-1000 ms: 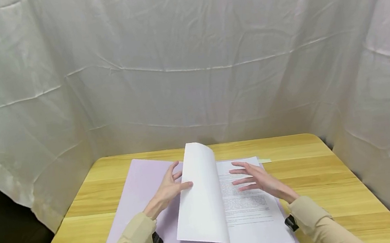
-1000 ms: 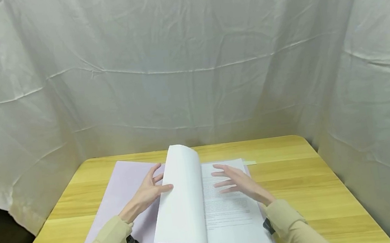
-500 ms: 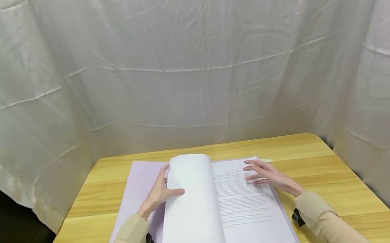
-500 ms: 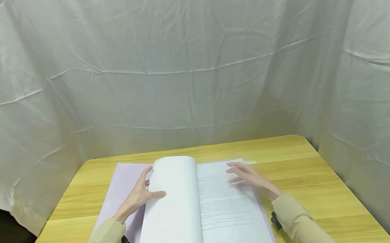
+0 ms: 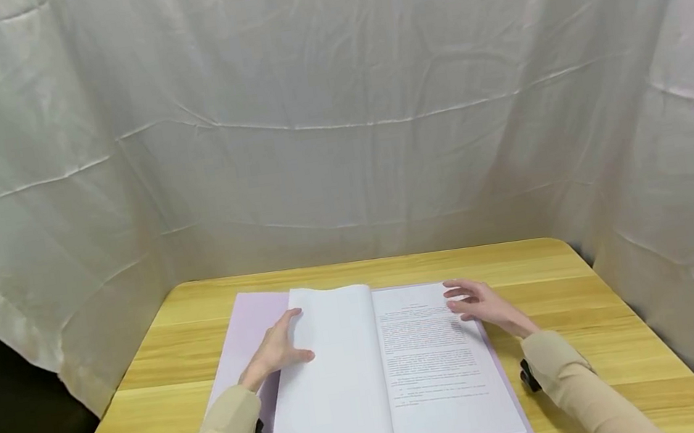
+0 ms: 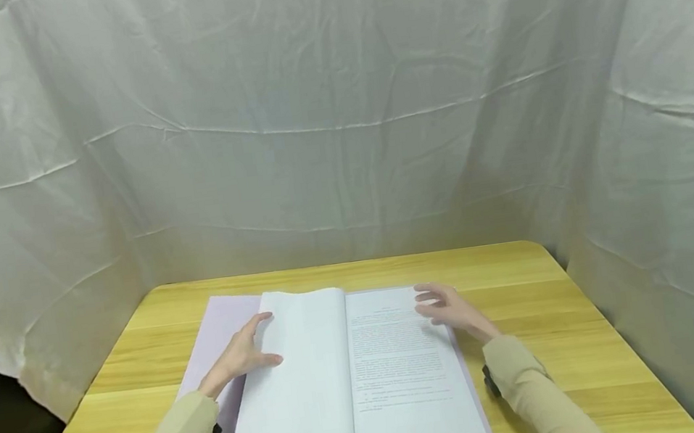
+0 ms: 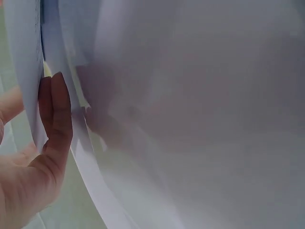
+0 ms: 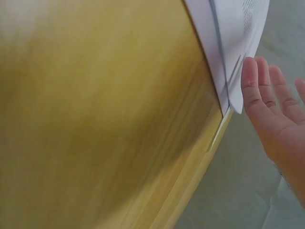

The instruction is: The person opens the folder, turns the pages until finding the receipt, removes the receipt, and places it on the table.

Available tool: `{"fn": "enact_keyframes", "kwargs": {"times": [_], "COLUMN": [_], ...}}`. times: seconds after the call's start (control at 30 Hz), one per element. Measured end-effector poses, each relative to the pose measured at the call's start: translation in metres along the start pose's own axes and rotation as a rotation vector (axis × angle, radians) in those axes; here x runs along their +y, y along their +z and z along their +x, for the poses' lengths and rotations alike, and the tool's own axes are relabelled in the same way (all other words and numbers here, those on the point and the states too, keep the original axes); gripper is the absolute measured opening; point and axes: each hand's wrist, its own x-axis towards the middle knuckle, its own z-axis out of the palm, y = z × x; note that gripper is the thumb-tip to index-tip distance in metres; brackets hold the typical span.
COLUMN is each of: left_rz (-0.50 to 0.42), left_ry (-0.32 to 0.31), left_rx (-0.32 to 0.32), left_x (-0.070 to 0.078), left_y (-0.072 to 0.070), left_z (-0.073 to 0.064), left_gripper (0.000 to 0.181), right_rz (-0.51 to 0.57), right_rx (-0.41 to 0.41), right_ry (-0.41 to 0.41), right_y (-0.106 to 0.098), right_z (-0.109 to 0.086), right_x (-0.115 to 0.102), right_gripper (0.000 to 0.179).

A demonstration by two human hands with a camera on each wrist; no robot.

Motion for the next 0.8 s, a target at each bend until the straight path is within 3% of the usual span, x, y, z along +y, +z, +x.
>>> {"fn": "enact_keyframes", "kwargs": {"times": [0.13,0.23,0.47,0.63,0.8], "left_rz": [0.048,0.078,0.107,0.165,0.240], "left_ry": [0.047,0.049,-0.072,-0.089,-0.079], "left_rx": [0.009,0.008,-0.011,-0.011,0.031], "left_x": [-0.005,-0.006,-0.004,-0.003,-0.004], "left_y": [0.002,0.003,0.008,0.011,0.015], "left_z": [0.000,0.000,0.001,0.000,0.001], "left_gripper": [0.087,0.085,0.089,0.091,0.091], "right_rz": [-0.036,-0.076,-0.154,-0.177,-0.211], "right_rx": [0.019,0.031,0.075,0.091,0.113], "right_ry": [0.015,0.033,0.039,0.054,0.067], "right_y": [-0.003,-0.004,-0.007,-0.010,-0.010], "right_z": [0.005,0.009,0.021,0.026,0.030], "right_x": [0.003,0.004,0.009,0.011,0.010], "right_gripper": [0.066,0.065,0.064,0.064,0.064]}}
